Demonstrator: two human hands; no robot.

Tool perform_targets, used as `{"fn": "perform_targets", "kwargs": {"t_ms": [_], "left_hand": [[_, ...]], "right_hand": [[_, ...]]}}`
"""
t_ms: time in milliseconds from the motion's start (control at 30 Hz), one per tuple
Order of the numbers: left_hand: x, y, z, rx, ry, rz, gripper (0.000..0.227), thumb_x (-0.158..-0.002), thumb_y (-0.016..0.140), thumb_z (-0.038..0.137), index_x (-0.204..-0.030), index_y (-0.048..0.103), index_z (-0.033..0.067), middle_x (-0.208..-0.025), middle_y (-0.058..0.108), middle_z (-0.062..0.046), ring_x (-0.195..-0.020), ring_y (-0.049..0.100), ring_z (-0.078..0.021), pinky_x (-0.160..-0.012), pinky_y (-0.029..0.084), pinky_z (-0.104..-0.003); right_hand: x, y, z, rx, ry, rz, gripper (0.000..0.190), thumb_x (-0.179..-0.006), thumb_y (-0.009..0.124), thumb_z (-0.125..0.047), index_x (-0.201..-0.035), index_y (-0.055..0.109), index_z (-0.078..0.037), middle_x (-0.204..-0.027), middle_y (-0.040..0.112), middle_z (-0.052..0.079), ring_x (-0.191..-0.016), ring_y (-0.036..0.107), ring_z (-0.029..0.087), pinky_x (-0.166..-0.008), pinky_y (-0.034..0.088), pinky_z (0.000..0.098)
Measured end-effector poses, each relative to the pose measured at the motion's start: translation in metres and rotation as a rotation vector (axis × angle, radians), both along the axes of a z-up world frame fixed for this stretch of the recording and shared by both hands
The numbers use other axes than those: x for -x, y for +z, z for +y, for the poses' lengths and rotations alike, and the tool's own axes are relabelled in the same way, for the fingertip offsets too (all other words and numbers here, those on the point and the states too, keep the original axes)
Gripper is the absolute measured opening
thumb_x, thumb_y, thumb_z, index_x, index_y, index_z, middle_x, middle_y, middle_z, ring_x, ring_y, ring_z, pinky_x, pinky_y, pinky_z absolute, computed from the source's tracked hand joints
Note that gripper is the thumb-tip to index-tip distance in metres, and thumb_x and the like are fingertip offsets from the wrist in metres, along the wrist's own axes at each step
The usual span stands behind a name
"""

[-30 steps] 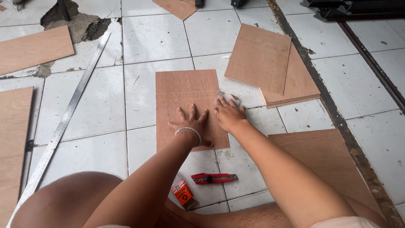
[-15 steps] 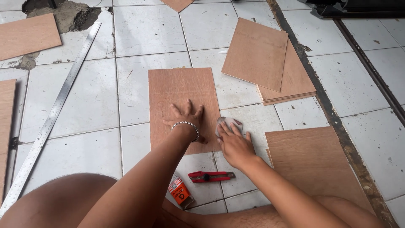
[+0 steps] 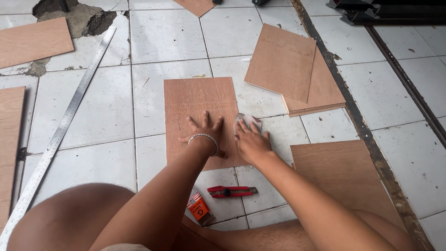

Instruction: Manually sanding the edges of multiple small plywood boards to smooth them.

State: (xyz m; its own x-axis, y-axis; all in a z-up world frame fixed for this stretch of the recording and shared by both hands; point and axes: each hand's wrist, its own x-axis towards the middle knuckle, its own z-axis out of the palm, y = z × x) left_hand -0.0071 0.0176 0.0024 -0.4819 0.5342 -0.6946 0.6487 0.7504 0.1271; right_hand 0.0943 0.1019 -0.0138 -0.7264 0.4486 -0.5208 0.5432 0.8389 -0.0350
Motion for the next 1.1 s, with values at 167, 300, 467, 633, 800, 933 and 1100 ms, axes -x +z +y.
{"fn": "perform_targets", "kwargs": {"t_ms": [167,300,467,633,800,933,1100], "left_hand": [[-0.002,-0.017,0.0,-0.016,-0.073,0.151,0.11,-0.056,0.078,0.05,-0.138,0.007,0.029,-0.144,0.0,-0.013,-0.127,0.0,-0.0524,-0.085,0.019,-0.076],[-0.004,0.013,-0.002,-0.04,-0.119,0.082,0.108,-0.06,0.075,0.05,-0.14,0.007,0.0262,-0.148,-0.001,-0.007,-0.132,-0.003,-0.0443,-0.094,0.022,-0.068],[0.001,0.009,0.004,-0.011,-0.155,0.098,0.112,-0.059,0.075,0.051,-0.141,0.002,0.0289,-0.148,-0.002,-0.005,-0.131,-0.002,-0.0439,-0.089,0.024,-0.072],[0.003,0.006,0.007,0.006,-0.143,0.069,0.112,-0.059,0.075,0.048,-0.141,0.0,0.0295,-0.148,-0.005,-0.004,-0.132,-0.005,-0.0437,-0.09,0.023,-0.071],[0.004,-0.016,0.008,-0.046,-0.124,0.083,0.116,-0.055,0.078,0.044,-0.14,0.0,0.0324,-0.148,-0.007,-0.003,-0.13,-0.007,-0.0451,-0.086,0.022,-0.074],[0.003,0.002,0.003,-0.052,-0.15,0.087,0.114,-0.056,0.076,0.05,-0.141,0.001,0.0303,-0.148,-0.005,-0.004,-0.132,-0.004,-0.0435,-0.089,0.024,-0.071],[0.0,0.008,0.0,-0.041,-0.131,0.073,0.111,-0.059,0.075,0.047,-0.141,0.003,0.0298,-0.149,-0.004,-0.004,-0.132,-0.004,-0.0437,-0.09,0.023,-0.071]], "right_hand": [[-0.07,0.016,-0.044,0.092,-0.01,0.008,0.048,-0.091,0.024,-0.028,-0.138,0.018,-0.015,-0.147,0.012,-0.001,-0.134,0.008,0.025,-0.099,0.015,0.0628],[-0.053,0.028,-0.039,0.138,-0.004,-0.027,0.047,-0.094,0.022,-0.022,-0.139,0.017,-0.011,-0.148,0.009,0.005,-0.134,0.008,0.031,-0.096,0.013,0.0667],[0.023,-0.013,0.023,0.056,0.006,0.023,0.048,-0.093,0.021,-0.03,-0.139,0.017,-0.015,-0.148,0.009,0.0,-0.134,0.011,0.029,-0.094,0.015,0.0686],[0.079,-0.047,0.068,-0.017,-0.003,0.06,0.049,-0.092,0.018,-0.035,-0.14,0.017,-0.022,-0.147,0.01,-0.006,-0.134,0.012,0.027,-0.09,0.019,0.0718],[0.045,-0.02,0.035,-0.003,-0.011,0.039,0.049,-0.093,0.017,-0.032,-0.14,0.016,-0.02,-0.148,0.008,-0.005,-0.135,0.01,0.026,-0.094,0.02,0.0677],[-0.018,0.014,-0.015,0.038,-0.026,0.018,0.048,-0.093,0.021,-0.029,-0.139,0.017,-0.019,-0.148,0.01,-0.003,-0.135,0.011,0.027,-0.096,0.019,0.0656],[-0.067,0.034,-0.051,0.128,-0.01,-0.07,0.046,-0.093,0.021,-0.022,-0.139,0.017,-0.013,-0.148,0.01,0.002,-0.134,0.009,0.03,-0.098,0.015,0.064]]}}
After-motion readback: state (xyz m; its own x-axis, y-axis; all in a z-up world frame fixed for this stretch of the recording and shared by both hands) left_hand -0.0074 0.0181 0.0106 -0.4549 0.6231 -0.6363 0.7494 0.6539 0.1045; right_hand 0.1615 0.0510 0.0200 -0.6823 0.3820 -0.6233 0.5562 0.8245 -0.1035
